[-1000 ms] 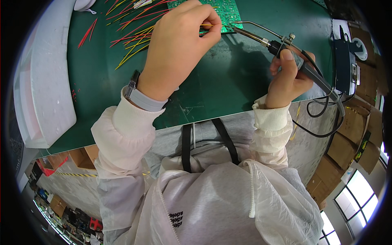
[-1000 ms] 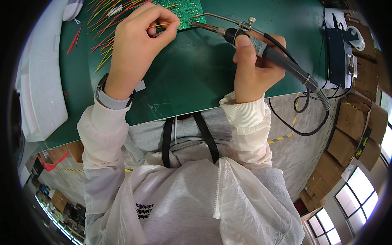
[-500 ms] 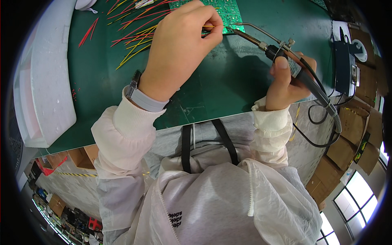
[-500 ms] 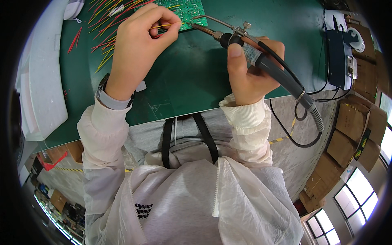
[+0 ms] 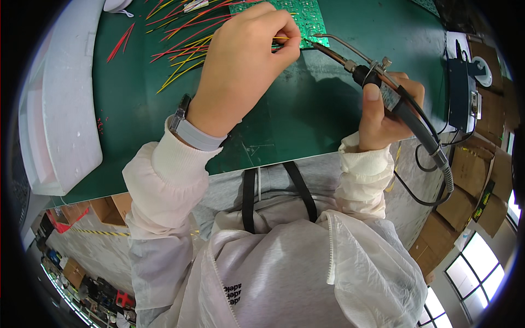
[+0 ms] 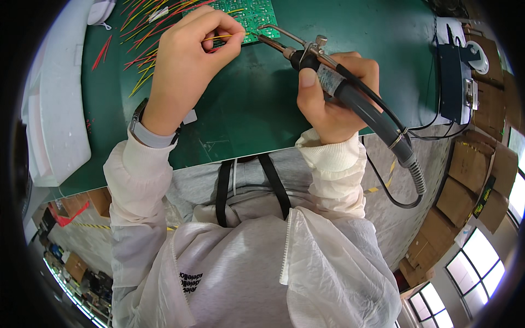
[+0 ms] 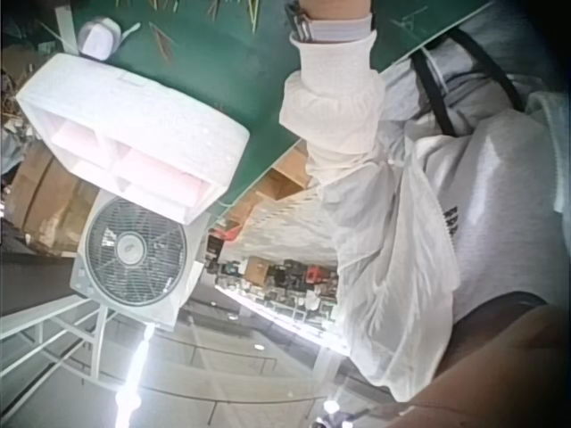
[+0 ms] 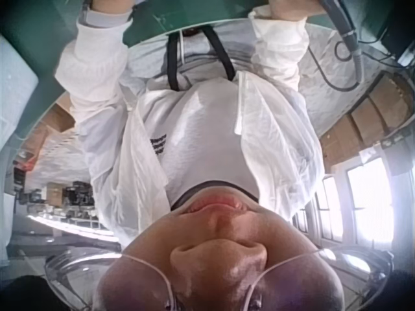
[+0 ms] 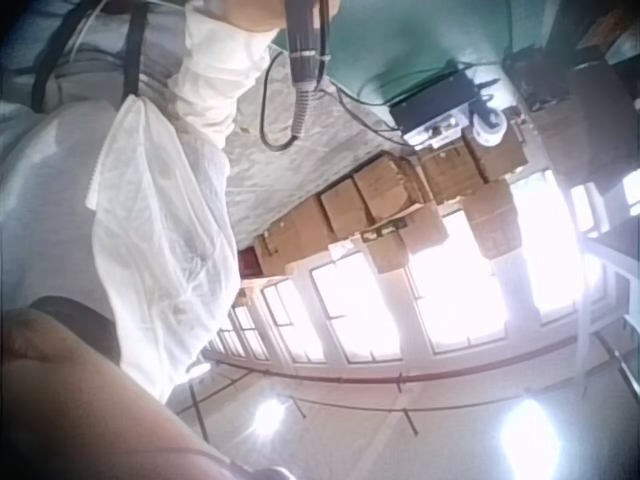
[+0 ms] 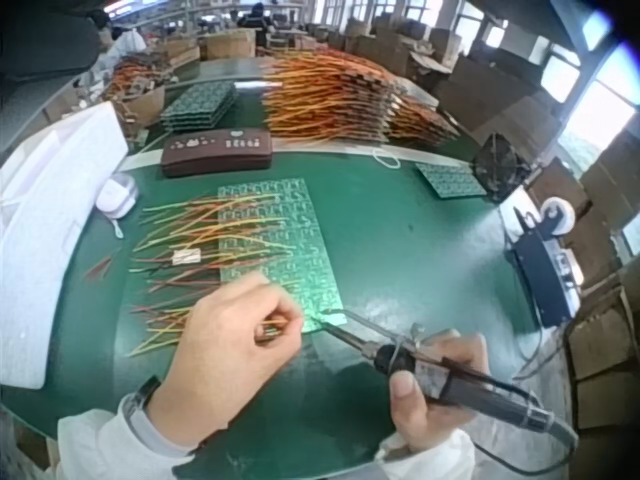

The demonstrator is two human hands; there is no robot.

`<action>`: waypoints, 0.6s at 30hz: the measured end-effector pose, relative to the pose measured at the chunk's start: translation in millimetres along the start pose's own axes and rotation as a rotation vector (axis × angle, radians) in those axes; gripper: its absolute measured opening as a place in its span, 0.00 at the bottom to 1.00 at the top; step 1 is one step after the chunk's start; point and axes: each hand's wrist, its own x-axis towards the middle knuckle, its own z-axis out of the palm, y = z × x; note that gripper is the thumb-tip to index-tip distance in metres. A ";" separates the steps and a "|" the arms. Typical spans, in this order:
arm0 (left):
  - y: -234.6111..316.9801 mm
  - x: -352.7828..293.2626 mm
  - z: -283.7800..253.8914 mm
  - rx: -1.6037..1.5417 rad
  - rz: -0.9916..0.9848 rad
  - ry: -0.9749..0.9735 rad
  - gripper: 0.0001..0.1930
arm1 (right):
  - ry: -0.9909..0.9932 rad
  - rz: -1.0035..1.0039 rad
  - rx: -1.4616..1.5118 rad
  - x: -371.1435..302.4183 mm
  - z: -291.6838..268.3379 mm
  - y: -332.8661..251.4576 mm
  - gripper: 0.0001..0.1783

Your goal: Soldering multiple colored wires onto a green circuit board using a handheld soldering iron.

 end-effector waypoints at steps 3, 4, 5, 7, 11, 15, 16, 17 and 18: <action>-0.4 -0.4 0.8 -0.008 0.012 0.000 0.05 | -0.022 -0.031 -0.040 -0.9 -2.5 0.3 0.22; 0.0 -0.2 0.4 -0.007 0.012 0.000 0.05 | -0.021 -0.031 -0.039 -1.3 -2.8 0.3 0.22; 0.7 -0.2 0.0 0.009 0.006 -0.007 0.05 | -0.024 -0.024 -0.058 -2.0 -3.0 0.2 0.22; -0.2 -0.8 0.6 0.027 -0.001 -0.014 0.05 | -0.026 -0.016 -0.075 -3.2 -3.4 0.4 0.23; -2.2 -2.7 3.9 0.121 0.032 -0.017 0.04 | -0.038 -0.060 -0.154 -3.0 -3.9 -1.0 0.24; -19.8 -4.4 8.4 0.091 0.087 0.035 0.04 | -0.033 -0.060 -0.156 -2.1 -2.8 -2.4 0.23; -19.6 -4.4 8.4 0.092 0.087 0.036 0.04 | -0.033 -0.060 -0.155 -2.8 -2.3 -3.3 0.23; -18.8 -4.6 8.5 0.102 0.083 0.030 0.04 | -0.026 -0.027 -0.146 -3.6 -1.3 -4.8 0.24; -18.4 -4.4 8.5 0.112 0.078 0.024 0.04 | -0.018 0.005 -0.137 -4.0 -0.8 -5.6 0.24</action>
